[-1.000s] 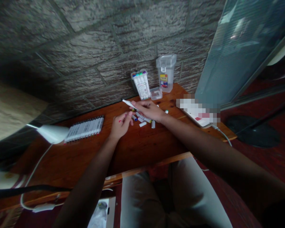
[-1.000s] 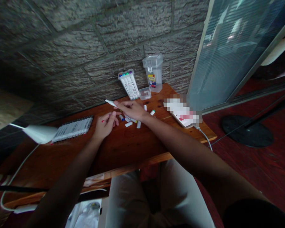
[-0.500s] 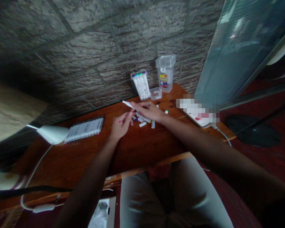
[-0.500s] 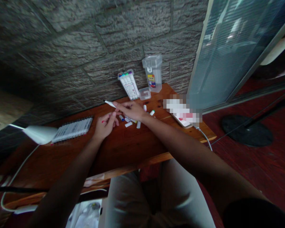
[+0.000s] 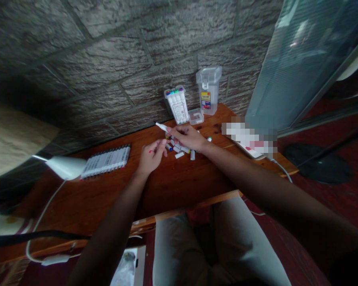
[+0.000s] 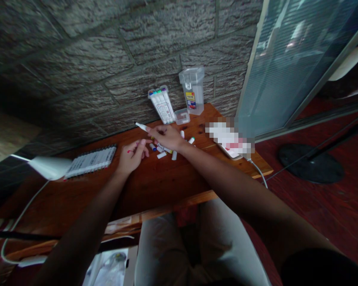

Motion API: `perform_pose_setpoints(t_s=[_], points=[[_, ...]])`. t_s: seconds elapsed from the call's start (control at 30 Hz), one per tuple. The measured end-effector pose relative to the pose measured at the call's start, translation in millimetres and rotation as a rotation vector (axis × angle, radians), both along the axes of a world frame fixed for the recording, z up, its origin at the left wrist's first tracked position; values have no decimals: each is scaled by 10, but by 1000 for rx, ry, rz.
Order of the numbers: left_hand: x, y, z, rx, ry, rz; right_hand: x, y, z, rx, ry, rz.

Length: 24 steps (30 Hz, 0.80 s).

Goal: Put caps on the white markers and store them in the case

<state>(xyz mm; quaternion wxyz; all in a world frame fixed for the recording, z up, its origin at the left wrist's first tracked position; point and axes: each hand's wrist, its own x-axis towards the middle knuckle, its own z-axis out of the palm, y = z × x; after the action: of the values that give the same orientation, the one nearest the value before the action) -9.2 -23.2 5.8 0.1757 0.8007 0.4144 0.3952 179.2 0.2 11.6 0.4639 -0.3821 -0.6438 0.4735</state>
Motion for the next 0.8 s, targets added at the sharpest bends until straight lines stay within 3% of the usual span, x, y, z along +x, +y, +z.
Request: perform_pose_setpoints(t_s=[0.8], points=[[13, -1, -4, 25, 30, -25, -22, -1, 55, -61, 21, -9]])
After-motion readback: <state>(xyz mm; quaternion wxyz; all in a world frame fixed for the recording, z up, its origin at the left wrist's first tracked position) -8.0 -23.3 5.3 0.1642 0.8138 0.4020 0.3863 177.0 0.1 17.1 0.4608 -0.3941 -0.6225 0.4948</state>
